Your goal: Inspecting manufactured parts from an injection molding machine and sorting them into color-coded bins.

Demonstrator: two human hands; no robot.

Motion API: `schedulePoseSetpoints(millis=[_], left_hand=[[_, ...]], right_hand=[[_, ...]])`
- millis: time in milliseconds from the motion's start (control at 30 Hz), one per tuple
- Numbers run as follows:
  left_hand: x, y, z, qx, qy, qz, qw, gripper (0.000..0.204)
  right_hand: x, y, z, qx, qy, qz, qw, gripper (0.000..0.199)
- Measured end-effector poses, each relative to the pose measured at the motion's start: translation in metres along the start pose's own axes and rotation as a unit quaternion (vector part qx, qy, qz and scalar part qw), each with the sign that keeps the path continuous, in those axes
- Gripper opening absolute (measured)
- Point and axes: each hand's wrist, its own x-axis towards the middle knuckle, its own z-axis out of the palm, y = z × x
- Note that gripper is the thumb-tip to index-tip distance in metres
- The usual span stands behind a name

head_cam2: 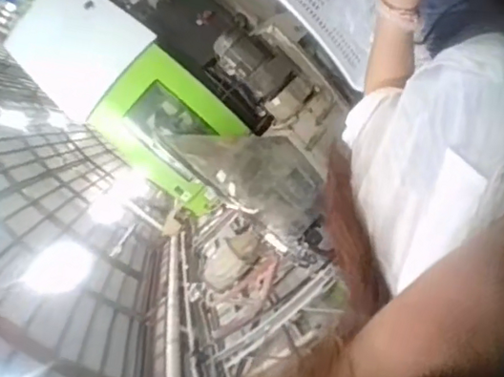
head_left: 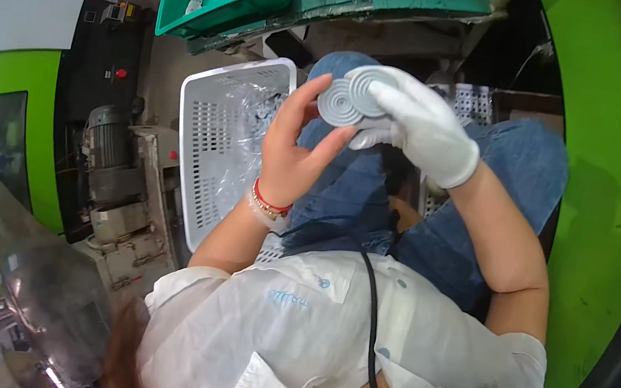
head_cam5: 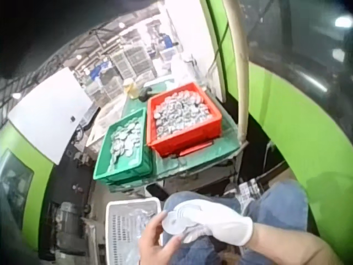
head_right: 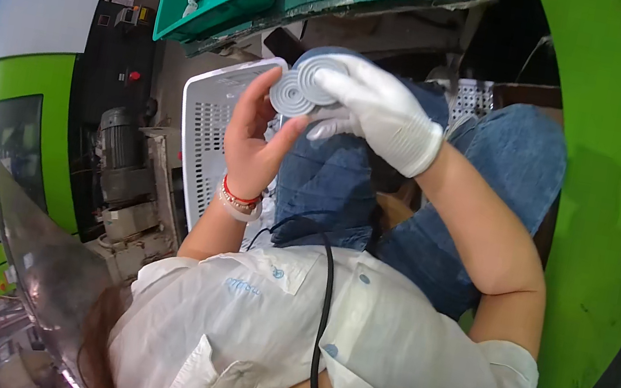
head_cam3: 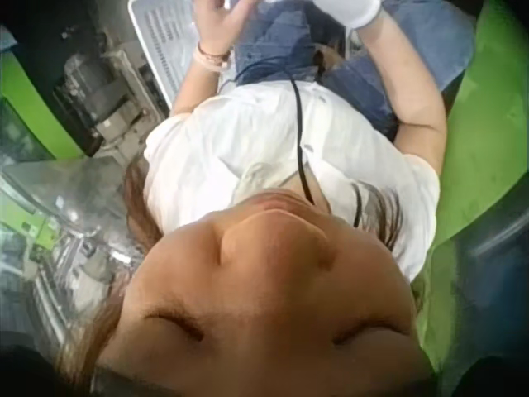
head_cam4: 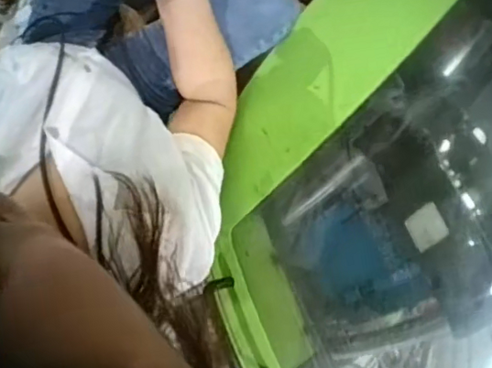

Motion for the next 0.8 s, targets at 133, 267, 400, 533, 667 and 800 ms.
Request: schedulePoseSetpoints(millis=[133, 267, 400, 533, 667, 800], left_hand=[[0.004, 0.0, 0.001, -0.014, 0.028, 0.053, 0.998, 0.059], [0.002, 0.002, 0.002, -0.09, 0.062, 0.06, 0.992, 0.062], [0.0, 0.003, 0.0, -0.106, 0.061, 0.069, 0.99, 0.063], [-0.001, 0.002, -0.002, -0.116, 0.057, 0.066, 0.989, 0.062], [0.0, 0.003, -0.003, -0.113, 0.05, 0.067, 0.99, 0.062], [0.005, 0.004, -0.001, -0.099, 0.044, 0.076, 0.991, 0.063]], right_hand=[[-0.002, -0.001, -0.004, 0.048, 0.019, -0.058, 0.997, 0.035], [0.0, 0.002, -0.014, 0.044, -0.031, -0.104, 0.993, 0.045], [0.003, 0.003, -0.013, 0.175, -0.105, -0.018, 0.979, 0.064], [-0.002, 0.002, -0.006, 0.189, -0.094, -0.022, 0.977, 0.074], [-0.003, 0.002, -0.003, 0.187, -0.091, -0.026, 0.978, 0.076], [-0.002, 0.003, -0.003, 0.162, -0.059, 0.013, 0.985, 0.077]])
